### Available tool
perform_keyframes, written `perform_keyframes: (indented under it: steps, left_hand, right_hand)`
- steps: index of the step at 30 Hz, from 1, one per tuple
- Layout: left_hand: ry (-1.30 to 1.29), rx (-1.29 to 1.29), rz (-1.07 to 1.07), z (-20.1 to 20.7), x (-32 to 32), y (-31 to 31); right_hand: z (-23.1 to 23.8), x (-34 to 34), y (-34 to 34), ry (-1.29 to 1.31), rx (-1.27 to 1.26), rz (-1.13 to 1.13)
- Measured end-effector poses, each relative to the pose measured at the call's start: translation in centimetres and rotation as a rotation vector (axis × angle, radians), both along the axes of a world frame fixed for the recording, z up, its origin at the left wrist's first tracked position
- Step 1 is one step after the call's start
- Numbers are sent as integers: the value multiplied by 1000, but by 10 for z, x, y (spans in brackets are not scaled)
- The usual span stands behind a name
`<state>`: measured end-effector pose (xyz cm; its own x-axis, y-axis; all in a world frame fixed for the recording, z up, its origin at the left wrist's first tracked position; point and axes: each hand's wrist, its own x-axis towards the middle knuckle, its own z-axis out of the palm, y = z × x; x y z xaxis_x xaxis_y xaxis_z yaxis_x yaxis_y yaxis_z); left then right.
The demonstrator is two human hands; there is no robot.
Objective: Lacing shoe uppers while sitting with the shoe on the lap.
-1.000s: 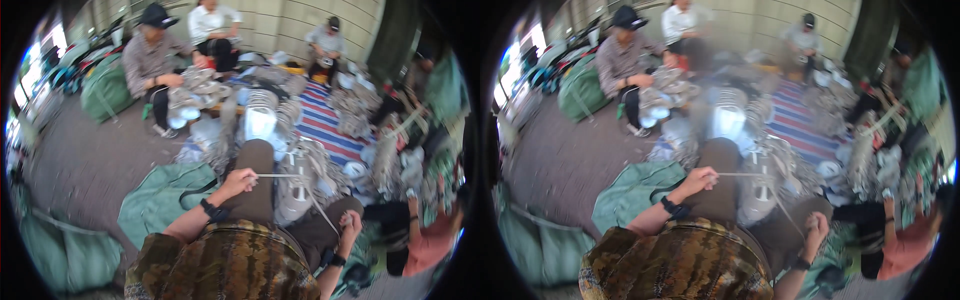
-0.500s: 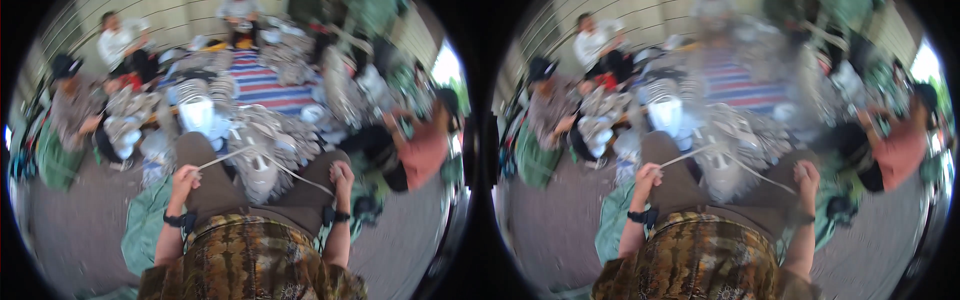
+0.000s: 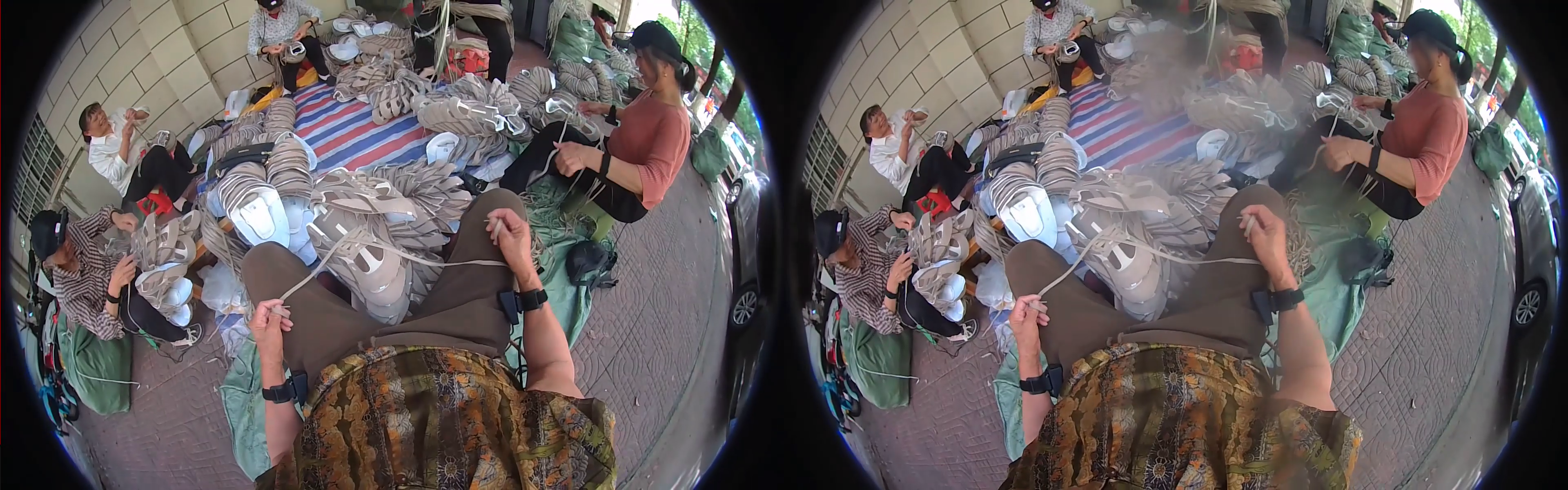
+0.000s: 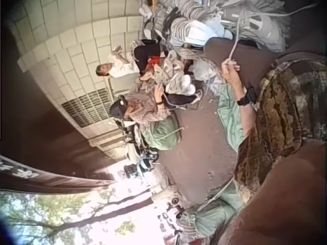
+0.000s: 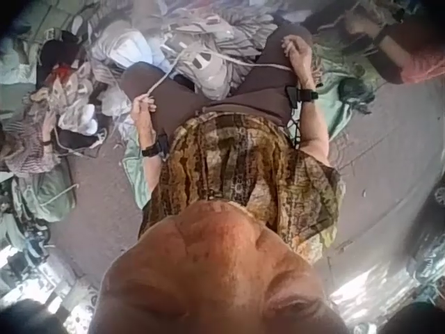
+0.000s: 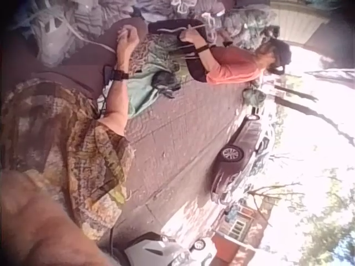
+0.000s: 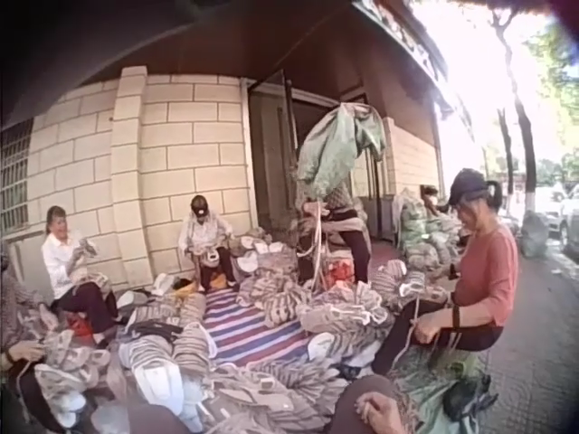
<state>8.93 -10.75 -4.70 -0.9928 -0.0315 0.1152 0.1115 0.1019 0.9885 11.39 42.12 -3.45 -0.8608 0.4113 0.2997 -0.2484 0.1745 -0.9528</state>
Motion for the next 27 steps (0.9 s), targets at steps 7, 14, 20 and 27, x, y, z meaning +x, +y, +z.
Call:
perform_keyframes:
  steps: [7, 14, 20, 27]
  left_hand:
    - [32, -25, -26, 4, -3, 9]
    - [19, -7, -19, -1, -4, 3]
    - [15, -16, -14, 1, -3, 5]
    - [27, -22, -20, 1, -3, 3]
  right_hand:
    - [5, -15, -28, 17, 107, -7]
    - [8, -14, -37, 4, 73, 36]
    - [7, -19, -39, 41, 127, 34]
    - [9, -18, -41, -9, 104, 46]
